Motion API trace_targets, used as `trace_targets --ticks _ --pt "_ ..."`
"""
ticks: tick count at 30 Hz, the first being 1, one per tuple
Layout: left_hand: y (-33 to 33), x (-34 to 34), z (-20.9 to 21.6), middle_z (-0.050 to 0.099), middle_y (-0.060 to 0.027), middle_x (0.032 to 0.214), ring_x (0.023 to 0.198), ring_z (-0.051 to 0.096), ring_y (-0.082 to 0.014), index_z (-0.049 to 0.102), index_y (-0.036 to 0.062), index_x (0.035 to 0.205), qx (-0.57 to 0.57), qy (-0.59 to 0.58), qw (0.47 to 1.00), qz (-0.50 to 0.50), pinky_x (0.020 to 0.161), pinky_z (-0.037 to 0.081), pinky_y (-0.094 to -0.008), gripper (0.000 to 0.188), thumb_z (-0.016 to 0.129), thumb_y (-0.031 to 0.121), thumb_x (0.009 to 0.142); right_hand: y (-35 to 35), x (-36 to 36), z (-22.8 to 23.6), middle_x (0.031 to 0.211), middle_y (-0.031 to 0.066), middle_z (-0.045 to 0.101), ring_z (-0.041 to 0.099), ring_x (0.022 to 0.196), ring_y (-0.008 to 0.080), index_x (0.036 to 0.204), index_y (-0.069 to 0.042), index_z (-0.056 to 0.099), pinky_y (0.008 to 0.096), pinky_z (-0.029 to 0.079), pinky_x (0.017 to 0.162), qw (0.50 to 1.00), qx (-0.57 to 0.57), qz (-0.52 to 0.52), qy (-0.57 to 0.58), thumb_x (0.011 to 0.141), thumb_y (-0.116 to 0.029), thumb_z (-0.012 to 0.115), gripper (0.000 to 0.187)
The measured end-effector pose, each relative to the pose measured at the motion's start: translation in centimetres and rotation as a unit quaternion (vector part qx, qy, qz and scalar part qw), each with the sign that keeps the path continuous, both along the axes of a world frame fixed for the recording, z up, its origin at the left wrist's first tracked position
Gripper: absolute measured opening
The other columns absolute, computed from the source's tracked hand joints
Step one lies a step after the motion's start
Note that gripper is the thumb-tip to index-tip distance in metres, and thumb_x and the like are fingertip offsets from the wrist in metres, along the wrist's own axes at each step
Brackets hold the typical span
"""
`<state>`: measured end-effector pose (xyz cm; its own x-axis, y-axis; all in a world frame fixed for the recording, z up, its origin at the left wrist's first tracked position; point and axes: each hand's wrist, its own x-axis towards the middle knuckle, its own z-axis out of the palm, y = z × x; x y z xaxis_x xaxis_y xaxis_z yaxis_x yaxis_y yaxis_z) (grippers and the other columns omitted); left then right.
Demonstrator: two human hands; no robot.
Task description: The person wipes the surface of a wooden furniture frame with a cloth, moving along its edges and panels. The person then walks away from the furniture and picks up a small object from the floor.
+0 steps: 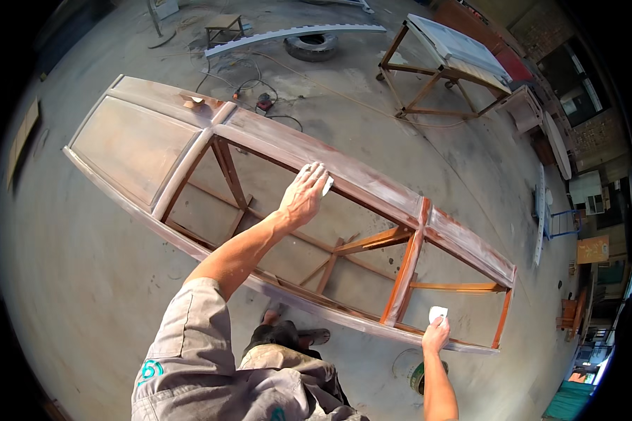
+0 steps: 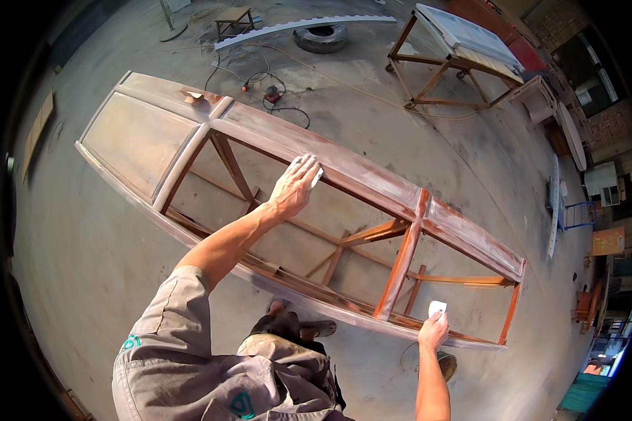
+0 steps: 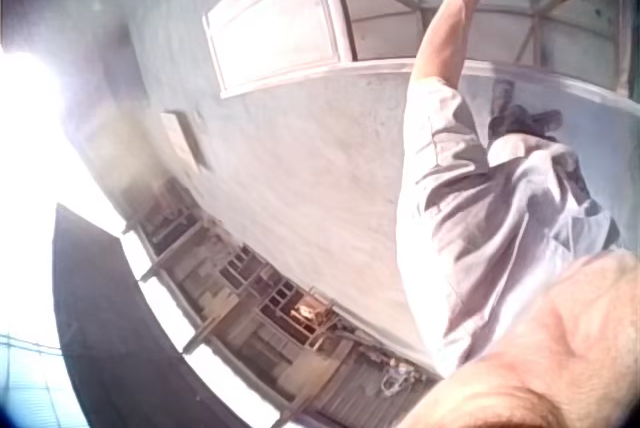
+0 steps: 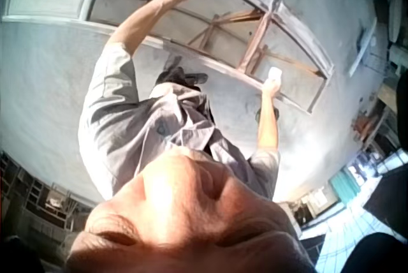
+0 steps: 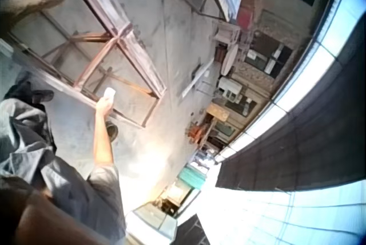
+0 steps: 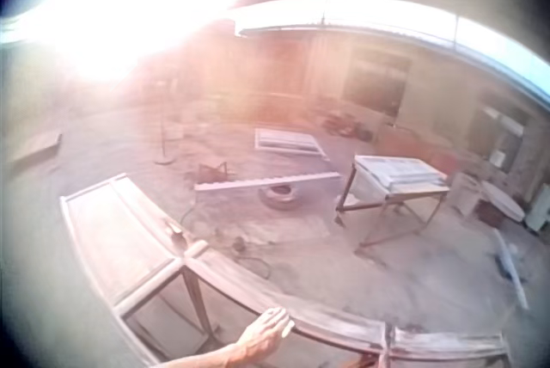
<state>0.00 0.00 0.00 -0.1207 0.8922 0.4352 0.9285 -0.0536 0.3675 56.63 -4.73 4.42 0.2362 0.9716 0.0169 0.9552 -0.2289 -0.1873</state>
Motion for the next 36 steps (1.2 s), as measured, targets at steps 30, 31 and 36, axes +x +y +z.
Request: trace_targets --ticks 30,31,36 --pt "-1.8 -6.1 0.1 0.058 -0.0230 0.147 0.143 0.050 -0.0373 0.058 -0.0018 0.141 -0.019 0.046 0.997 -0.059 0.124 0.033 -0.0473 0.052 0.054 0.001 0.089 -1.1 -1.9 3.2 0.106 0.0318 0.071 0.066 0.102 0.0519 0.115 0.004 0.067 0.0592 0.050 0.090 0.999 -0.036 -0.011 0.033 0.105 -0.031 0.045 0.042" --pt "-2.8 -9.4 0.3 0.057 -0.0235 0.148 0.143 0.049 -0.0375 0.057 -0.0028 0.141 -0.024 0.082 0.996 -0.003 0.125 0.032 -0.0476 0.053 0.055 -0.001 0.088 -1.3 -1.9 3.0 0.106 0.0317 0.071 0.065 0.101 0.0519 0.113 0.004 0.067 0.0593 0.050 0.090 0.999 -0.033 -0.015 0.033 0.105 -0.031 0.045 0.042" --pt "0.9 5.3 0.4 0.058 -0.0247 0.146 0.143 0.049 -0.0375 0.058 -0.0064 0.138 0.006 0.015 1.000 -0.014 0.125 0.032 -0.0474 0.049 0.053 0.006 0.090 -0.8 -2.4 2.3 0.100 0.0295 0.071 0.067 0.097 0.0509 0.107 0.001 0.065 0.0598 0.051 0.086 0.999 -0.036 -0.007 0.025 0.105 -0.030 0.046 0.036"
